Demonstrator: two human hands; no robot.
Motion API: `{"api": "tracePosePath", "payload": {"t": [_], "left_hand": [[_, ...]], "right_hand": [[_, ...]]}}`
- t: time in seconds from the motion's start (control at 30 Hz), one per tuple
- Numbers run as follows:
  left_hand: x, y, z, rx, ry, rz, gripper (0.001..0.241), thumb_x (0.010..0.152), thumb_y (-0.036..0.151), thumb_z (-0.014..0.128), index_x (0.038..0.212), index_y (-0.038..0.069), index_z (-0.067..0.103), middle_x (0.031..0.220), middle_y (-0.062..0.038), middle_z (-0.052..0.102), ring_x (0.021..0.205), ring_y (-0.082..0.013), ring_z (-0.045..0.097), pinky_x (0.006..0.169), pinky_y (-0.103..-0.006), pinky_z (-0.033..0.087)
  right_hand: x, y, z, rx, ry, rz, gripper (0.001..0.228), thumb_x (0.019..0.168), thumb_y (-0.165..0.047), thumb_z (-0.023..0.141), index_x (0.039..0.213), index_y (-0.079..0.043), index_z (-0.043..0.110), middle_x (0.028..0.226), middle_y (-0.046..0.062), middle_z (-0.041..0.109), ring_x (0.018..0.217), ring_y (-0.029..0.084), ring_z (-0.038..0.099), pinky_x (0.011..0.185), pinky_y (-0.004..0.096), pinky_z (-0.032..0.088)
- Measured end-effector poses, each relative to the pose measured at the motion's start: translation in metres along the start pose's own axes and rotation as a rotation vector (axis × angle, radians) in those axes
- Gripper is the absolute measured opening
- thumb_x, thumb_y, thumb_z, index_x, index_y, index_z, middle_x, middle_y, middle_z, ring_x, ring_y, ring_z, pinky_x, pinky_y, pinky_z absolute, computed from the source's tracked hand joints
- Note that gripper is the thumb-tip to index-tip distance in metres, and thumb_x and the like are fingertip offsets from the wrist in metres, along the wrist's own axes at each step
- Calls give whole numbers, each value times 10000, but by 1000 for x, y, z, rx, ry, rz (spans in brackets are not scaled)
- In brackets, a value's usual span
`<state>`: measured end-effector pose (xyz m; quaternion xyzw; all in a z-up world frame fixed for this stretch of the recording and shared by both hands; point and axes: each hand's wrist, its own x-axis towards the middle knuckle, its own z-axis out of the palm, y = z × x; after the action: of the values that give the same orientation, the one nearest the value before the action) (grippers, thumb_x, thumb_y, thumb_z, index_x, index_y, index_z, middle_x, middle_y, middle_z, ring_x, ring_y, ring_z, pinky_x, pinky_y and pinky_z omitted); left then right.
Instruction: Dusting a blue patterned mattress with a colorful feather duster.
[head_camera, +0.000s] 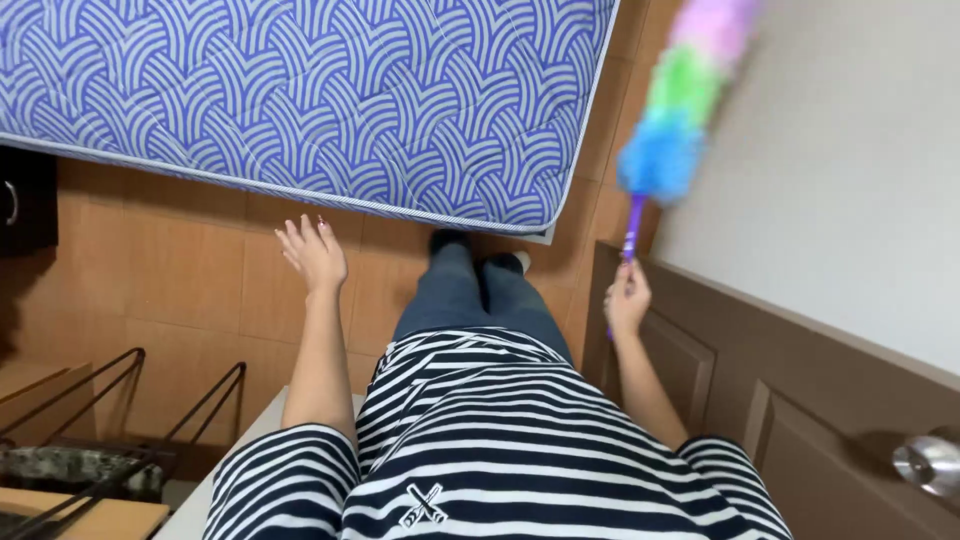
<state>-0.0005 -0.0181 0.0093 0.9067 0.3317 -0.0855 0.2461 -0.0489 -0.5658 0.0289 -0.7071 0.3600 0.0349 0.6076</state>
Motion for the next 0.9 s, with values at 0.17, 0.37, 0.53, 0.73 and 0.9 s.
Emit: {"api": "tracePosePath", "payload": {"t": [0.17, 0.37, 0.53, 0.73, 0.9], "left_hand": [[-2, 24, 77, -41, 9, 109, 644, 1093, 435, 338, 1564, -3, 370, 1658, -254, 247, 1553, -454, 103, 1229, -615, 117], [14, 92, 137, -741, 66, 40, 700, 1109, 491, 267, 1542, -52, 358, 1575, -282, 423, 1481, -412, 389, 1236, -446, 295], [66, 70, 178, -574, 20, 63, 723, 1093, 475, 283, 1539, -92, 317, 1573, -324, 354, 1467, -450, 300, 1208, -486, 219], [88, 45, 137, -413, 345, -177, 691, 1094, 471, 342, 1505, -82, 383, 1541, -322, 425, 1458, -471, 353, 1226, -521, 228], [82, 58, 139, -362, 344, -254, 649, 1084, 443, 351, 1478, -65, 442, 1527, -300, 448, 1445, -479, 332, 1211, -527, 231]], "right_hand": [[-38, -28, 51, -456, -199, -469, 335, 1040, -332, 634, 1294, -120, 689, 838, 92, 724, 681, 191, 669, 591, 364, 527], [-22, -80, 83, -945, -393, -482, 322, 961, -491, 639, 1170, -271, 746, 875, 135, 760, 777, 368, 731, 665, 484, 570], [69, -100, 52, -1126, -251, -244, 407, 986, -553, 588, 1200, -217, 673, 914, 201, 742, 850, 453, 708, 718, 574, 543], [175, -109, 67, -714, 113, -361, 303, 1064, -345, 612, 1126, -80, 747, 918, 190, 737, 837, 349, 728, 720, 453, 541], [198, -128, 105, -406, 42, -538, 318, 1133, -291, 574, 1083, -2, 698, 757, 178, 626, 671, 283, 589, 610, 425, 467]]}}
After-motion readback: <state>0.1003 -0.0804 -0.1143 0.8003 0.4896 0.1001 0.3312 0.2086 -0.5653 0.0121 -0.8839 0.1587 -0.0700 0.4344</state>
